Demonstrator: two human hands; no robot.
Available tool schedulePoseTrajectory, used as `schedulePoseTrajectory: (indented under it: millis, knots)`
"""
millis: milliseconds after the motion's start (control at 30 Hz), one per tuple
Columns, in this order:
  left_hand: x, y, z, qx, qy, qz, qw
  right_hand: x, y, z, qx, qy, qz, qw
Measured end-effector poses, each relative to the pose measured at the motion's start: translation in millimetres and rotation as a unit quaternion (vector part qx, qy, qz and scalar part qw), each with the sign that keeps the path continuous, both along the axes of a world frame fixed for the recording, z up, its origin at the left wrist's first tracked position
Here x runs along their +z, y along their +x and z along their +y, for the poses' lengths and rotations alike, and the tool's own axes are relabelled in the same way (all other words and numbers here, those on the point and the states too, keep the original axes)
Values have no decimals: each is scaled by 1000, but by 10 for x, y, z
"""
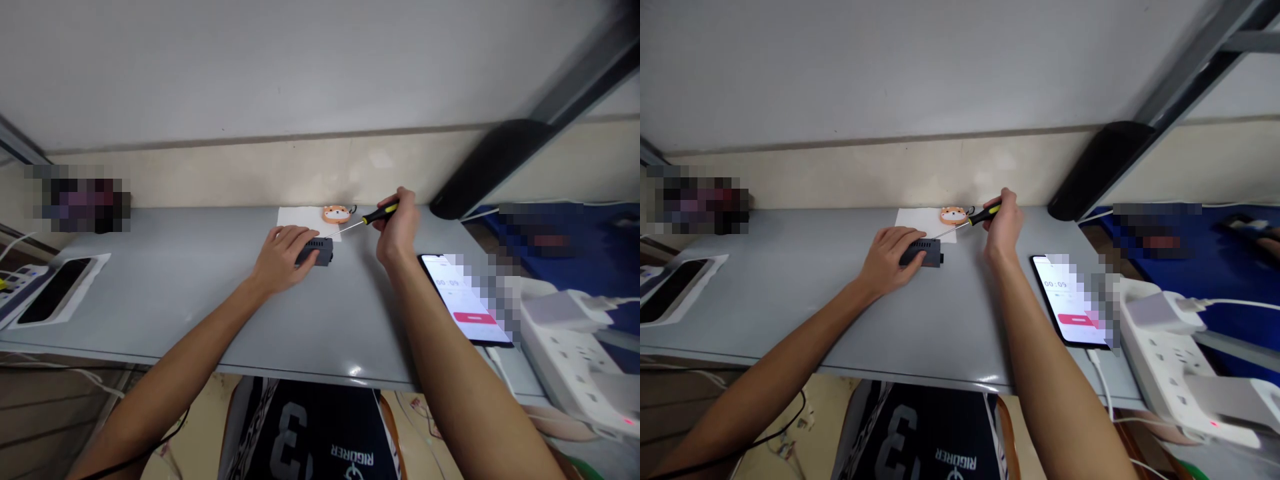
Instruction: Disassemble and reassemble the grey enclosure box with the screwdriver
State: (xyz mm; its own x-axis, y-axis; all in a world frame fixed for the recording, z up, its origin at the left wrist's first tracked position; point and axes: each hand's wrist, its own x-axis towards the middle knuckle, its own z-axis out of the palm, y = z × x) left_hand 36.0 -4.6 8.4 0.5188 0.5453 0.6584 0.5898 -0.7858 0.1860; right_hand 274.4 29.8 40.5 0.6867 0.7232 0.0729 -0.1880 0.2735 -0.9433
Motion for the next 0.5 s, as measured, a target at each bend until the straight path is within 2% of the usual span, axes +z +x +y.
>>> schedulePoseTrajectory:
  millis: [233, 500]
  knots:
    - [13, 28, -18, 2, 0, 15, 1000, -25, 6, 2, -11, -23, -9, 1000]
    - [2, 89, -34, 5, 32, 49, 998, -68, 53, 48, -14, -10, 0, 1000]
